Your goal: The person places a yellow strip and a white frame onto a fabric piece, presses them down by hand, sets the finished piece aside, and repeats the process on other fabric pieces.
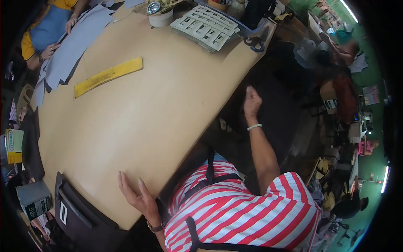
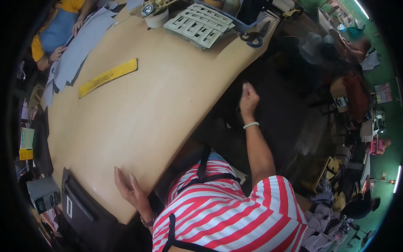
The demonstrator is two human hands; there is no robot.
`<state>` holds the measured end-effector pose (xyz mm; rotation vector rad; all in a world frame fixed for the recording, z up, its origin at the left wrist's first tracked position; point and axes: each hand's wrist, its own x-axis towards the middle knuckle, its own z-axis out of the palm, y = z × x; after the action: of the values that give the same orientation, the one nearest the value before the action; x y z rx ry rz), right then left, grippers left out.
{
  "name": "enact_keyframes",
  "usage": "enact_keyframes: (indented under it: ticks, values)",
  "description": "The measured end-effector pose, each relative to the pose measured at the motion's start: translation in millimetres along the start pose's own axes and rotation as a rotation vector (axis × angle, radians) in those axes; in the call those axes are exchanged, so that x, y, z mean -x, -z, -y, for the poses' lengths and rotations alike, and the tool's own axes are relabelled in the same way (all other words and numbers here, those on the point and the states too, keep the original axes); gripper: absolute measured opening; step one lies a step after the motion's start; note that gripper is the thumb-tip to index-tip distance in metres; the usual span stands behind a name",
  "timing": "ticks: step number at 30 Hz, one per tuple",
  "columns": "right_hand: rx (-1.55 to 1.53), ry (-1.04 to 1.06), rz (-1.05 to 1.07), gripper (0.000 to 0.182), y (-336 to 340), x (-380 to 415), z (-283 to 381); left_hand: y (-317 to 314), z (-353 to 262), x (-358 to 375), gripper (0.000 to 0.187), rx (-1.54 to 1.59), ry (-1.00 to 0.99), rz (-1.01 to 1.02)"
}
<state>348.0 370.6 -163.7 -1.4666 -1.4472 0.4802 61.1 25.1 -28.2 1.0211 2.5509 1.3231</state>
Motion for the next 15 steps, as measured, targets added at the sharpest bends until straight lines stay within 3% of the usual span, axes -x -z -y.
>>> enact_keyframes:
  ticks: [1, 4, 7, 9, 12, 15]
  values:
    - [-0.167, 0.021, -0.129, 0.024, 6.7, -1.7, 14.3, 3.6, -0.2, -0.7, 0.047, -0.016, -0.007, 0.009]
    - [-0.153, -0.032, -0.167, 0.022, 41.1, -25.5, 28.4, -0.1, 3.4, -2.7, 0.048, 0.1, 0.034, 0.002]
    - [-0.508, -0.162, -0.116, 0.021, 62.3, -52.2, 65.5, -12.3, -21.5, -14.6, 0.052, 0.283, 0.136, 0.075]
    - [-0.762, -0.159, 0.006, 0.018, 65.0, -59.9, 117.5, -32.5, -52.5, -28.6, 0.057, 0.473, 0.084, 0.261]
    - [-1.045, -0.127, 0.18, 0.016, 29.0, -54.2, 191.8, -75.1, -105.1, -47.1, 0.082, 0.787, 0.129, 0.666]
    - [-1.023, 0.041, 0.331, 0.014, -27.2, -22.8, 269.7, -126.5, -111.8, -49.4, 0.104, 1.14, 0.205, 0.877]
